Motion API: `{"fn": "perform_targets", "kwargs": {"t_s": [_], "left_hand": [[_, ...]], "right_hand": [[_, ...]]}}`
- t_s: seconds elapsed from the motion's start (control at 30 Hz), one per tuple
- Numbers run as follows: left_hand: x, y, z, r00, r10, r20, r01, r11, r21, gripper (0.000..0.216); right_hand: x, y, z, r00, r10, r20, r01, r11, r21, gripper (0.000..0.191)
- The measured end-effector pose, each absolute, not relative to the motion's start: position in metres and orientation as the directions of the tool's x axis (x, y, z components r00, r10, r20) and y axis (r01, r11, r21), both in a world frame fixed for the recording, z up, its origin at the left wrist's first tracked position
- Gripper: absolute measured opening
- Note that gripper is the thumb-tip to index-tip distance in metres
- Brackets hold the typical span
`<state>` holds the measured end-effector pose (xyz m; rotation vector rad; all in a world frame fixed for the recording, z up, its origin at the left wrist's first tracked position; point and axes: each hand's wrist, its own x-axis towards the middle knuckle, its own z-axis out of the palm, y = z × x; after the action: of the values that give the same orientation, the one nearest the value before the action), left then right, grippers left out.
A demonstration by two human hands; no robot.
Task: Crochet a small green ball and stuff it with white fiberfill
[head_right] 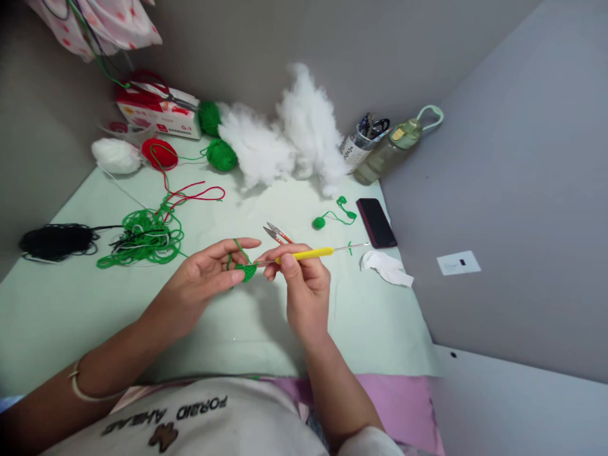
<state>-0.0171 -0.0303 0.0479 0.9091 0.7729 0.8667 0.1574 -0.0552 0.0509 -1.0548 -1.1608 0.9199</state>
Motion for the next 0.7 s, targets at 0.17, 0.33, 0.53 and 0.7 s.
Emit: {"fn": "perform_targets", "kwargs": {"t_s": [0.17,0.33,0.53,0.7], "left_hand": [[-0.015,-0.032,0.048,0.379,0.909,-0.173,-0.215,0.268,0.939,0.039],[-0.01,-0.036,0.047,0.297,0.941,-0.165,-0.235,0.239,0.942,0.047],[-0.01,-0.031,0.049,0.546,0.761,-0.35,-0.482,0.627,0.612,0.043],[-0.011,-0.031,0.05,0.52,0.818,-0.246,-0.483,0.519,0.705,0.042]], "right_hand": [[0.156,-0.062,0.054,0.138,0.888,0.439,0.194,0.411,-0.891,0.019],[0.15,-0.069,0.044,-0.141,0.654,0.744,0.638,0.634,-0.436,0.026],[0.152,-0.068,0.04,0.003,0.664,0.748,0.596,0.599,-0.535,0.026],[0.153,-0.06,0.048,0.176,0.856,0.486,0.196,0.453,-0.869,0.019]]}}
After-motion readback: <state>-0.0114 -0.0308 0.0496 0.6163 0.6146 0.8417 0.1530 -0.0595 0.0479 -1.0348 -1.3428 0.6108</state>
